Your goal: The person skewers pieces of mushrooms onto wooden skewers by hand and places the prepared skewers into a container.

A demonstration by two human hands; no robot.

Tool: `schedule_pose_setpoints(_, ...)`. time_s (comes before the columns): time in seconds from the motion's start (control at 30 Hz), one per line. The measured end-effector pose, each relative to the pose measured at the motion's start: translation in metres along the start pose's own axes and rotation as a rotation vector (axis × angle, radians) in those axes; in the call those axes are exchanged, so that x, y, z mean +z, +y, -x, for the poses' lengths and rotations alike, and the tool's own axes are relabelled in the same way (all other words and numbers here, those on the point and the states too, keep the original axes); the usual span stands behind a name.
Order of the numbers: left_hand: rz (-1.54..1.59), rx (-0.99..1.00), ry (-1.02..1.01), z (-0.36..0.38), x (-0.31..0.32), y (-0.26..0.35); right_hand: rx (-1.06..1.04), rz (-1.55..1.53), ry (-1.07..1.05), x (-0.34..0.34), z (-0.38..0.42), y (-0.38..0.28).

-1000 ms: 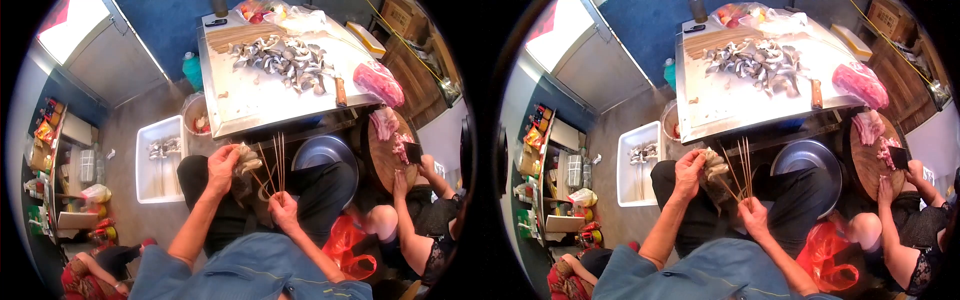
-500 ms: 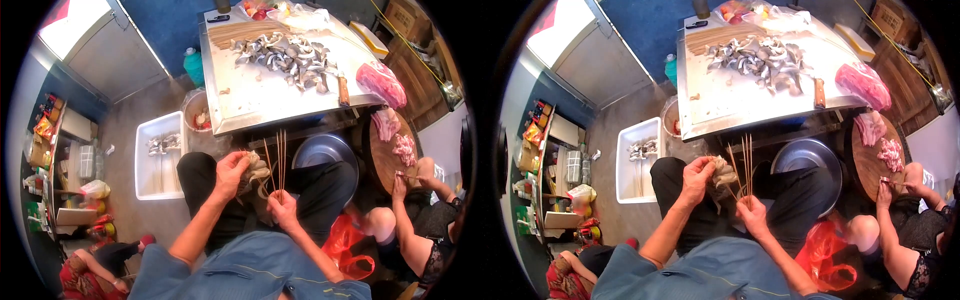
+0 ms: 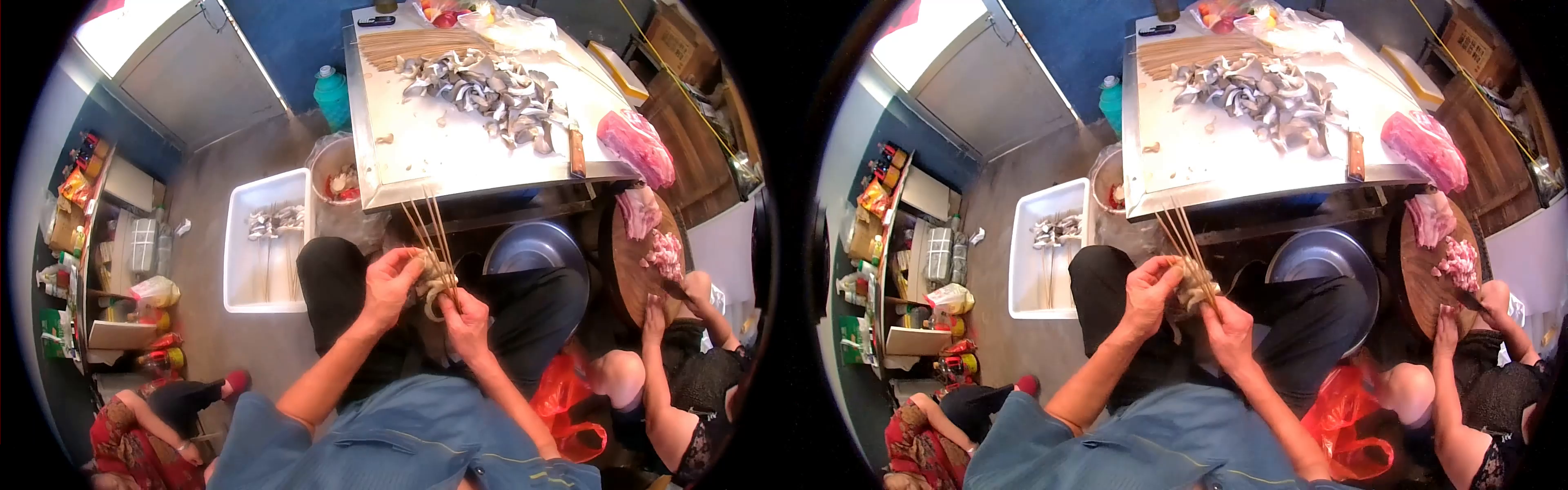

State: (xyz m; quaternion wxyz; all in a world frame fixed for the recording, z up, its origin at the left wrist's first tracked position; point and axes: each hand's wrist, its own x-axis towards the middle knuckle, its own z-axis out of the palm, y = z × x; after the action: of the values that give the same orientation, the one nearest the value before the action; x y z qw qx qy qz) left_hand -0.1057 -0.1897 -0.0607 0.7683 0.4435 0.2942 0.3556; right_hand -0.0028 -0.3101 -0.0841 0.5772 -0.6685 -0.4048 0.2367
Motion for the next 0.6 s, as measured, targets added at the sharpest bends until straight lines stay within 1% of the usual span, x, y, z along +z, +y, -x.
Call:
schedule_pose_setpoints(0.03, 0.003, -0.003, 0.005, 0.002, -0.001, -0.002, 0.080, -0.022, -0.065, 0.000, 0.002, 0.004)
schedule_pose_setpoints(0.07, -0.005, -0.021, -0.008, 0.004, -0.003, -0.005, 0.085, -0.019, -0.074, 0.001, 0.005, 0.007)
schedule_pose_setpoints(0.13, -0.011, -0.040, -0.037, 0.009, -0.005, -0.009, 0.146, -0.140, -0.009, 0.004, 0.005, 0.002)
schedule_pose_setpoints(0.17, -0.012, -0.041, -0.035, 0.009, -0.007, -0.010, 0.147, -0.141, -0.010, 0.004, 0.005, 0.001)
schedule_pose_setpoints(0.23, -0.086, -0.039, -0.021, 0.009, -0.009, -0.011, 0.224, -0.143, -0.048, 0.003, 0.005, -0.001)
schedule_pose_setpoints(0.33, -0.079, -0.044, -0.019, 0.008, -0.010, -0.007, 0.266, -0.129, -0.067, 0.004, 0.004, -0.004)
schedule_pose_setpoints(0.43, -0.068, 0.016, 0.046, 0.001, -0.014, 0.002, 0.285, -0.146, -0.115, 0.005, 0.001, -0.006)
schedule_pose_setpoints(0.47, -0.052, 0.078, 0.085, -0.005, -0.015, 0.004, 0.182, -0.060, -0.069, 0.010, 0.001, 0.002)
schedule_pose_setpoints(0.5, -0.055, 0.089, 0.098, -0.008, -0.016, 0.009, 0.174, -0.065, -0.084, 0.010, 0.002, 0.001)
schedule_pose_setpoints(0.57, -0.183, 0.083, 0.086, -0.008, -0.019, 0.019, 0.343, -0.123, -0.063, 0.007, 0.006, -0.002)
schedule_pose_setpoints(0.6, -0.335, 0.099, 0.061, -0.008, -0.021, 0.025, 0.376, -0.167, -0.053, 0.006, 0.007, -0.005)
